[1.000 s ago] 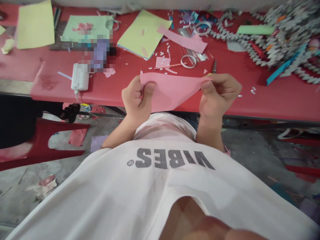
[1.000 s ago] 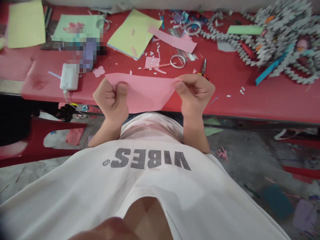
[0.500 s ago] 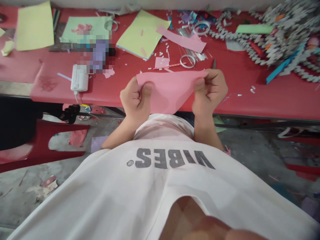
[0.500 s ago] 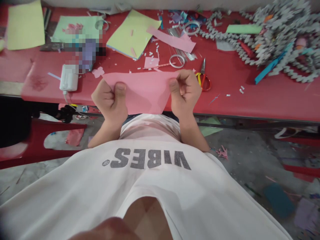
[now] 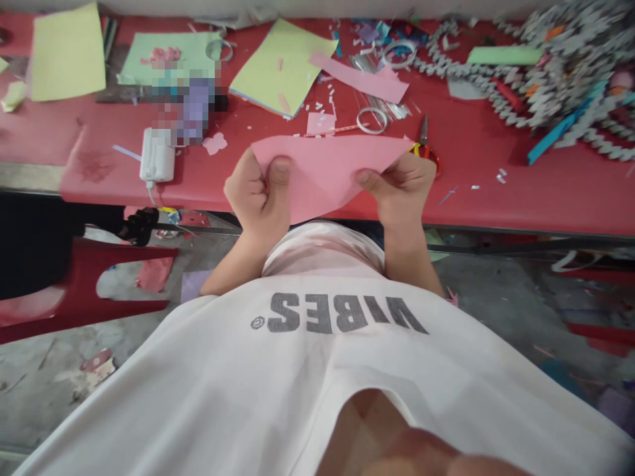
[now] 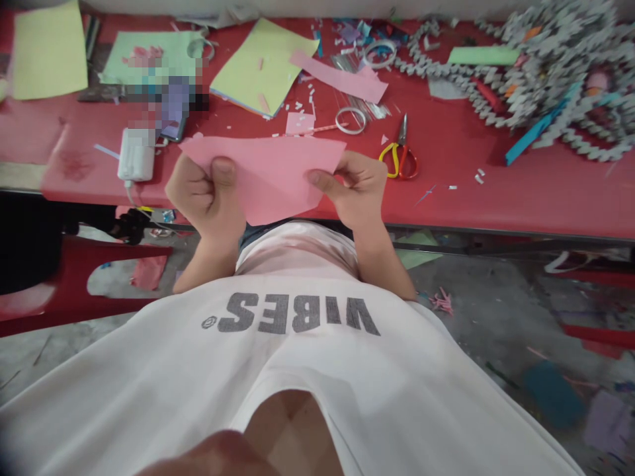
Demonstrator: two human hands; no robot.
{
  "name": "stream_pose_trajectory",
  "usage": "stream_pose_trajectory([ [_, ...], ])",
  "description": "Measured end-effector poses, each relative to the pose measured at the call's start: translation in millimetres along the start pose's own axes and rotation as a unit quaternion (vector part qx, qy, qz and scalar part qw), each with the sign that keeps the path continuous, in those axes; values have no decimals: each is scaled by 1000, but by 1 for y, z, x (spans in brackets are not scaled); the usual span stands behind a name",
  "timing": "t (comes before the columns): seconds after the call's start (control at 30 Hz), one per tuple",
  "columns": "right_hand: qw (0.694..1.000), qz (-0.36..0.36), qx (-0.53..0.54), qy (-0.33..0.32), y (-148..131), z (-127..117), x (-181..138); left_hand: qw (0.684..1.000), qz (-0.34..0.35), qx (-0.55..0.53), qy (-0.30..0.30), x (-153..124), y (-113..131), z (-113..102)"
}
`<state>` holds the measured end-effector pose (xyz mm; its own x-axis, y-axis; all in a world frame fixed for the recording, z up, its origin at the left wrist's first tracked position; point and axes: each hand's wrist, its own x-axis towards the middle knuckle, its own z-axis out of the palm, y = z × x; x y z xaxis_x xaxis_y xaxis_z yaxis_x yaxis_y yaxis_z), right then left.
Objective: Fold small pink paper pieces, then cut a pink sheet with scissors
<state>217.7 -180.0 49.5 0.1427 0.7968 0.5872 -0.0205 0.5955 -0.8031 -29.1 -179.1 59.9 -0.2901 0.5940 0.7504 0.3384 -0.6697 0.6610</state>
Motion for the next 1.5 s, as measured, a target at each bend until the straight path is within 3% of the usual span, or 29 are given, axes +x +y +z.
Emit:
stream_pose_trajectory([
  [0.13, 1000, -11, -25, -4, -2, -11, 0, 999, -29, 23, 20, 3, 1, -3],
  [0.3, 998, -39, -52, -11, -2, -14, -1, 996, 66, 39, 44, 7, 21, -1],
  [0.4, 997, -57, -31, -29, -8, -14, 3, 999, 42, 23, 19, 8, 31, 1],
  [0.5, 999, -20, -6, -48, -16, -11, 8, 999, 47, 1, 8, 5, 35, 2],
  [0.6, 998, 54, -32, -10, -22, -7, 10, 998, 61, 3, 10, 1, 31, 3],
  [0.67, 996, 67, -55, 16, -24, -7, 10, 998, 57, 17, 16, 0, 28, 2],
  [0.97, 983, -169, -73, 4, -35, -12, 6, 998, 44, 30, -26, -5, 40, -6],
  [1.13, 986, -135, -83, 59, -26, -10, 4, 997, -64, 46, -2, -6, 31, -9],
  [1.3, 978, -205, 18, -37, -21, -3, 13, 998, -17, 48, -29, -5, 31, -11],
  [1.37, 986, -166, 8, 18, -34, 3, 13, 998, -17, 29, -45, -8, 29, -10],
  [1.5, 989, -123, -46, 65, -53, 15, 6, 999, -16, 17, -25, -14, 22, -8],
])
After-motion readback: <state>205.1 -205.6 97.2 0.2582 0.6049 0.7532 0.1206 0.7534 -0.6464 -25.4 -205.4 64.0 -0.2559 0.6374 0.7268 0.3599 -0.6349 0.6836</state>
